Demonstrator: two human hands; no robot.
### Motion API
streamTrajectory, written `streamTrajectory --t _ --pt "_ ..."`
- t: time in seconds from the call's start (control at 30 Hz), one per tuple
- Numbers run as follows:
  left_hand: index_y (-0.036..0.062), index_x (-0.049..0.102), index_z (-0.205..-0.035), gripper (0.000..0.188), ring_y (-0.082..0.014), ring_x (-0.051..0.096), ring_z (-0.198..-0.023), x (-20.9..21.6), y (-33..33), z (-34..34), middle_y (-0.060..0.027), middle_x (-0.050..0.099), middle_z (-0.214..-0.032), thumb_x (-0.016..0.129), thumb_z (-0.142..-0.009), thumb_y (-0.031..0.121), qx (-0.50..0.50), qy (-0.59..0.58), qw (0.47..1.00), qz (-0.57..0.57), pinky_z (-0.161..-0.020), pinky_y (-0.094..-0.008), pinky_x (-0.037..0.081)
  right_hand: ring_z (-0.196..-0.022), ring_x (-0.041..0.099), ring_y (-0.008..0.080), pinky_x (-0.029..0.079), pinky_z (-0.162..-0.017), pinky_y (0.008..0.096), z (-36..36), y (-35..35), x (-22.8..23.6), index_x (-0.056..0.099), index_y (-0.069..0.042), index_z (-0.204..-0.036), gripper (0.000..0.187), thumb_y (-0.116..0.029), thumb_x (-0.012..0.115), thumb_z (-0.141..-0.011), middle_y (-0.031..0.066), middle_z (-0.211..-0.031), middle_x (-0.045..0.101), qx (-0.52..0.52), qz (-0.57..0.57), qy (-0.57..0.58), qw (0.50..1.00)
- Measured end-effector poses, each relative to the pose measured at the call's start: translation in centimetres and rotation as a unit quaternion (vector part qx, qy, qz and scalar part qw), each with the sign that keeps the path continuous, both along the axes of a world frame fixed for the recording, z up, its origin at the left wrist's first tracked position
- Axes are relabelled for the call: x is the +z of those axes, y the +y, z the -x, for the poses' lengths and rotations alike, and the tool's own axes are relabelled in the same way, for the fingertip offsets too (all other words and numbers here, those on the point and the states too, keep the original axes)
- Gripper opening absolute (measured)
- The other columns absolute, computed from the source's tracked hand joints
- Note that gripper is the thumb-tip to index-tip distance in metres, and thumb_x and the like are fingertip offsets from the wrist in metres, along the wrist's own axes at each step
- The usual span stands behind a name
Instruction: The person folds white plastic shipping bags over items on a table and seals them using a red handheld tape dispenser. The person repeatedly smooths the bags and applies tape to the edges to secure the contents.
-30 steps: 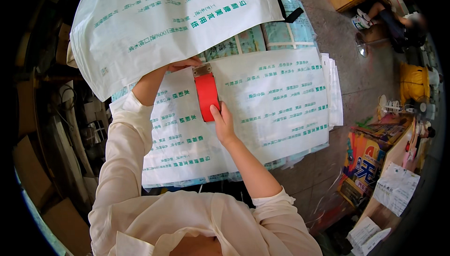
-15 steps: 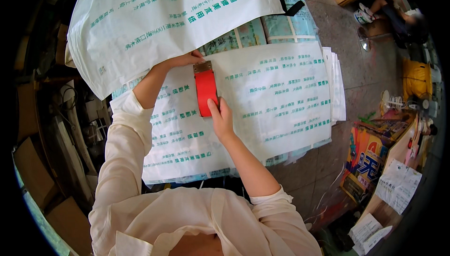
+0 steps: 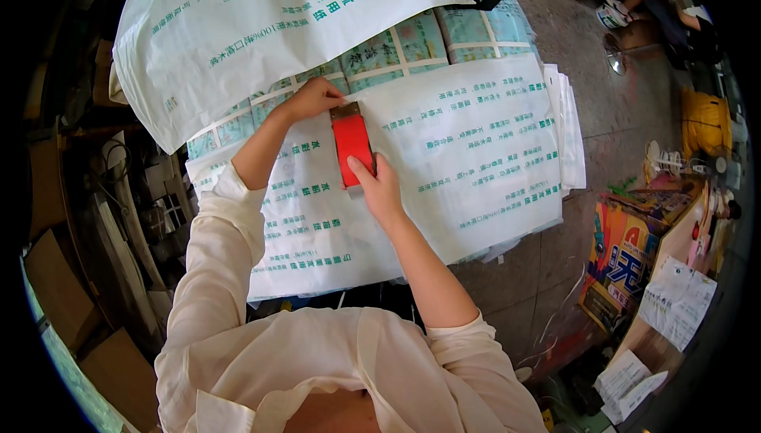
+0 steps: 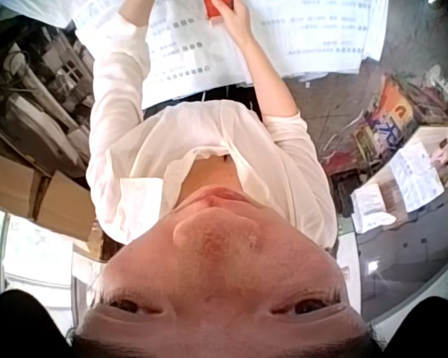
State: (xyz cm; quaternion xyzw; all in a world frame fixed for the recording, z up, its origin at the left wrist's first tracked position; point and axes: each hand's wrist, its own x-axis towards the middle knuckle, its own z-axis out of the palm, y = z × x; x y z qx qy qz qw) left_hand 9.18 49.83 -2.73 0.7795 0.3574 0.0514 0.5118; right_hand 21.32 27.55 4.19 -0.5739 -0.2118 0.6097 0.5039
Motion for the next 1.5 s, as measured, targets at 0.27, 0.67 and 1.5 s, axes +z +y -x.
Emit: streamTrajectory --t 0.27,0.67,1.5 --pt "0.0028 0.071 -0.096 0.026 -0.0117 0.059 -0.077 1.5 2.0 -0.4 -0.0065 0.069 -0.085 0.07 -0.084 0.026 0.031 0.112 0.993 0.002 -0.07 -0.027 0.048 -0.069 0.066 0.0195 0.052 -0.067 0.0315 -0.7 2.1 1.8 0.057 0.003 -0.099 0.028 -0.025 0.058 -0.094 0.0112 -0.084 0.065 0.02 0.035 0.03 0.999" --pt "0.0091 0.07 -0.105 0.032 -0.0154 0.061 -0.093 1.2 1.6 0.3 -0.0053 0.069 -0.102 0.069 -0.085 0.035 0.08 0.127 0.988 -0.021 -0.084 -0.0281 0.047 -0.073 0.067 0.0205 0.055 -0.068 0.0321 -1.1 -12.1 5.5 0.056 0.003 -0.108 0.029 -0.023 0.057 -0.096 0.0109 -0.089 0.065 0.037 0.118 0.043 0.991" --pt "-0.0008 0.029 -0.146 0.073 -0.0282 0.024 -0.144 -2.0 -9.9 -3.5 -0.0159 0.029 -0.153 0.048 -0.093 0.046 0.115 0.129 0.882 -0.438 -0.118 -0.046 0.014 -0.069 0.066 0.0188 0.055 -0.065 0.032 -1.1 -13.3 3.2 0.055 0.002 -0.105 0.026 -0.022 0.056 -0.097 0.0093 -0.085 0.063 0.025 0.116 0.048 0.992"
